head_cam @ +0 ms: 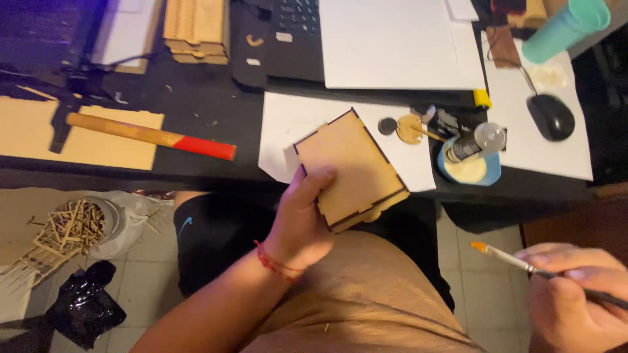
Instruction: Applying varnish to the surfaces of a small wooden box using a paintbrush.
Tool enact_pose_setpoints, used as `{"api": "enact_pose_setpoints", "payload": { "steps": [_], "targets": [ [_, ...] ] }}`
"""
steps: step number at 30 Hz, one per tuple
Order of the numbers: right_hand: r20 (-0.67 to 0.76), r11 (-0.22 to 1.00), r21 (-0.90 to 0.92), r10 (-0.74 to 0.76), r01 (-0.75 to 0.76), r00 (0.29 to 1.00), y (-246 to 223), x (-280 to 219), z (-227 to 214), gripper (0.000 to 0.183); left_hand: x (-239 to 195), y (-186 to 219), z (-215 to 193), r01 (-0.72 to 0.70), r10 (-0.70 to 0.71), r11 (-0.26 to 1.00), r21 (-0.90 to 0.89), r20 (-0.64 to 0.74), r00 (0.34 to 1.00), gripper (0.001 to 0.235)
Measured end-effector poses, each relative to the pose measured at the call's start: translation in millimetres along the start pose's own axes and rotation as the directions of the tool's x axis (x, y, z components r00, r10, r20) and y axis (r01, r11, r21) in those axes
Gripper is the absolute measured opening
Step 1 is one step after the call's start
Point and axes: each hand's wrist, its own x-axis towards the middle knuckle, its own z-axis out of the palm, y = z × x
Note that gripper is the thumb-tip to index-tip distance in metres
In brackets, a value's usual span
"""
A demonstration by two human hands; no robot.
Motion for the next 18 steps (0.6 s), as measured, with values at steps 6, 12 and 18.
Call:
{"api": "enact_pose_setpoints", "payload": {
  "steps": [6,12,18],
  "targets": [
    [-0.051,0.997,-0.023,-0.077,0.076,0.996,-8,11,9,0.014,-2,13,7,-0.846,0.67,0.17,0.505,0.571,0.475,0.038],
    [0.105,0.965,-0.258,-0.007,0.034,0.994,-8,7,-9,0.019,-35,56,71,-0.023,0.032,0.914,-0.405,0.013,0.999,0.052],
    [-0.019,0.957,-0.289,0.035,-0.039,0.999,-34,26,23,0.014,-9,45,49,0.07,-0.029,0.923,-0.378,0.114,0.993,0.044]
  ]
}}
